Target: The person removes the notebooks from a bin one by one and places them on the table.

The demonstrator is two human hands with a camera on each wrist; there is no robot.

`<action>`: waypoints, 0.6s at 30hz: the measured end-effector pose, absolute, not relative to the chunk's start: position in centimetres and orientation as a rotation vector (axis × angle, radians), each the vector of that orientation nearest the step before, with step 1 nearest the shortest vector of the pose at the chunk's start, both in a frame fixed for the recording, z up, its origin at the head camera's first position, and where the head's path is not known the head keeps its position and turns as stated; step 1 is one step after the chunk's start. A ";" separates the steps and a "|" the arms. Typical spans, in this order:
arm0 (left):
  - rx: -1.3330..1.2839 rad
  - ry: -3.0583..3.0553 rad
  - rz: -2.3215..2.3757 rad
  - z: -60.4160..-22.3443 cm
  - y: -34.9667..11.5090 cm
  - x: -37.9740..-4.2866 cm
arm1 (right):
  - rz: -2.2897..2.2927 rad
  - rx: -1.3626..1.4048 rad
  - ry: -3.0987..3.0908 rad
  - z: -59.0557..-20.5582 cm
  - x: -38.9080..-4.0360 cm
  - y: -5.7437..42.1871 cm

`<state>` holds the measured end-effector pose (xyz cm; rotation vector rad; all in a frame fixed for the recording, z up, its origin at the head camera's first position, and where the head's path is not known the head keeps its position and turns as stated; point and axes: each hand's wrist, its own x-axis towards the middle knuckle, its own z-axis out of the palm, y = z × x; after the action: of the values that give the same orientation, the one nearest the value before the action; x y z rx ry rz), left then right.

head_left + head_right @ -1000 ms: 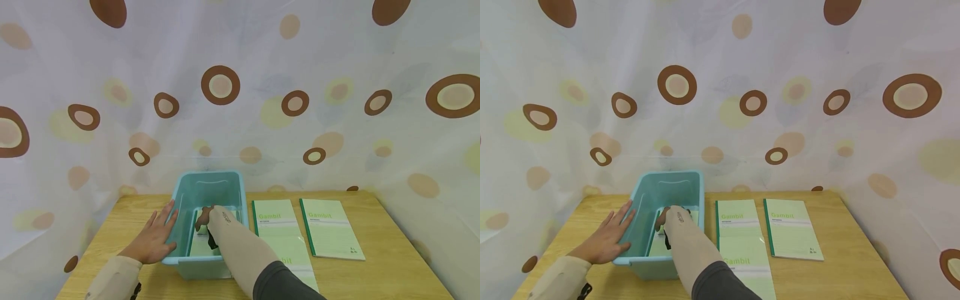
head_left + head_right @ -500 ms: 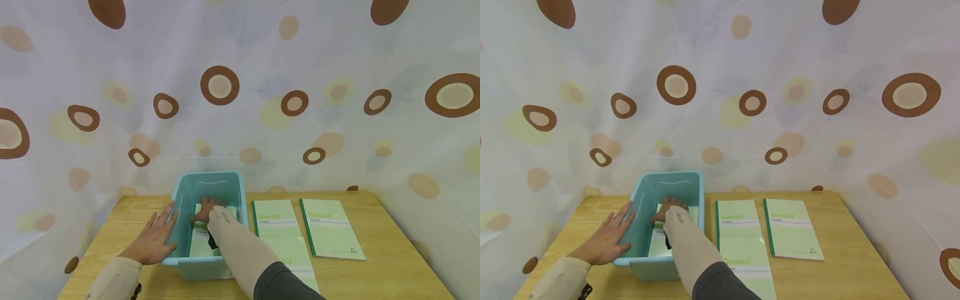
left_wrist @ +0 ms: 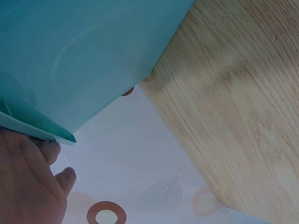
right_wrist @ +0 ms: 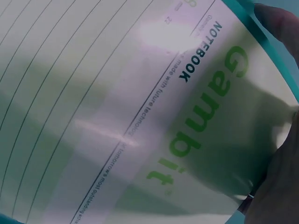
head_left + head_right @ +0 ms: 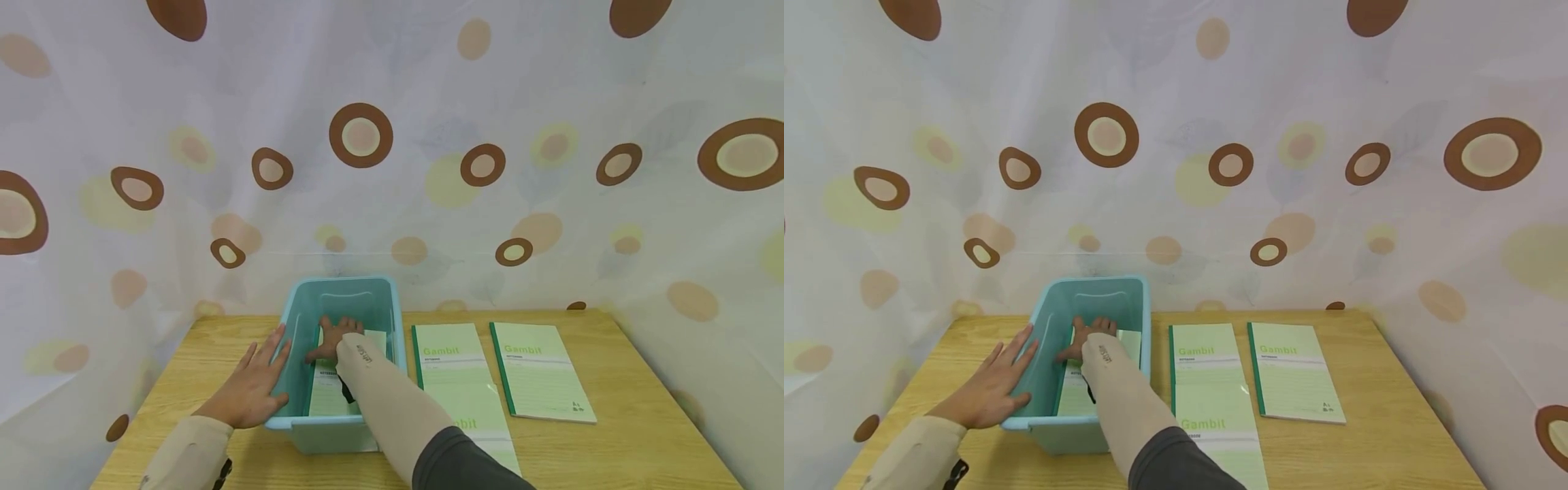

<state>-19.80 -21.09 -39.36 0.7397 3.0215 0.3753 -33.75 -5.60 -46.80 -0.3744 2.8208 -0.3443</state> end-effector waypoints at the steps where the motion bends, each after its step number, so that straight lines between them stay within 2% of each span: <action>1: 0.739 3.022 0.373 -39.3 -21.1 -19.8 | -0.336 -0.376 2.828 -46.8 -33.7 -5.6; 11: 0.744 3.012 0.354 -39.6 -20.9 -19.8 | -0.279 -0.372 2.862 -46.2 -33.4 -5.7; 18: 0.743 3.013 0.345 -39.4 -21.0 -19.8 | -0.294 -0.353 2.888 -44.2 -32.5 -5.6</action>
<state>-19.84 -21.00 -39.39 0.7427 3.0126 0.3454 -32.54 -5.59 -44.18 -0.3528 2.8881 -0.2939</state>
